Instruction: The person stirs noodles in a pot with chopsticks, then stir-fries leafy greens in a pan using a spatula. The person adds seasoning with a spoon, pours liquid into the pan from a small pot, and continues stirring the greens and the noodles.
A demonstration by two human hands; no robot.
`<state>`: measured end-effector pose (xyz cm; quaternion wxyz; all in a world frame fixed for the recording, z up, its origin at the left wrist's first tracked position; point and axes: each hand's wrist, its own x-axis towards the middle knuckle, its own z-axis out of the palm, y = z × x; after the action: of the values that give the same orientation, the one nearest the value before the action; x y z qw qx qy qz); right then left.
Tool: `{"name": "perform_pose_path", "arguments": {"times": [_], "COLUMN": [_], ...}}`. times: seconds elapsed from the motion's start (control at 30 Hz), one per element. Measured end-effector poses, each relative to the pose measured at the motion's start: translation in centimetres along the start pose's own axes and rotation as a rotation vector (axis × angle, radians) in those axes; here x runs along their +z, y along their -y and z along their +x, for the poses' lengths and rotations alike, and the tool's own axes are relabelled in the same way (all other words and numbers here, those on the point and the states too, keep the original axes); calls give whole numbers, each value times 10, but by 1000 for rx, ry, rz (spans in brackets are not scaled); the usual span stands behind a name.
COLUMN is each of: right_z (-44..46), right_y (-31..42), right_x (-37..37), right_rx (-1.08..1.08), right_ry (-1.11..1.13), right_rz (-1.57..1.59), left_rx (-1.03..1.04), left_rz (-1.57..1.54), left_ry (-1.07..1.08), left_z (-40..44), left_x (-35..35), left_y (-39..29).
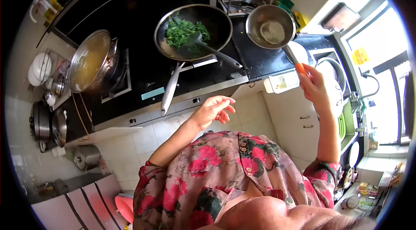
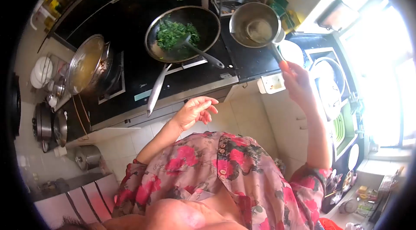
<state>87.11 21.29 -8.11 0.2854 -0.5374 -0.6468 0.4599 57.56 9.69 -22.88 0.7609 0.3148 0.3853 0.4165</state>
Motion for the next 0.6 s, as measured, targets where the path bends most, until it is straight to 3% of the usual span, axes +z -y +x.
{"name": "perform_pose_path", "arguments": {"times": [0.07,0.13,0.2,0.33,0.43,0.6], "right_z": [27,46,59,74,73,59], "right_y": [8,2,22,43,59,78], "right_x": [19,47,56,58,53,58], "right_rx": [-64,-382,-403,-209,-46,-11], "right_ry": [-16,-90,-64,-4,32,78], "right_rz": [-343,-417,-539,-638,-348,-327], "left_rx": [27,44,26,44,46,29], "left_rz": [-63,-76,-108,-157,-172,-182], "left_ry": [-35,-50,-83,-78,-72,-70], "left_z": [-12,-21,-23,-30,-30,-29], "left_x": [-4,-18,-30,-37,-46,-55], "left_y": [8,6,8,9,8,9]}}
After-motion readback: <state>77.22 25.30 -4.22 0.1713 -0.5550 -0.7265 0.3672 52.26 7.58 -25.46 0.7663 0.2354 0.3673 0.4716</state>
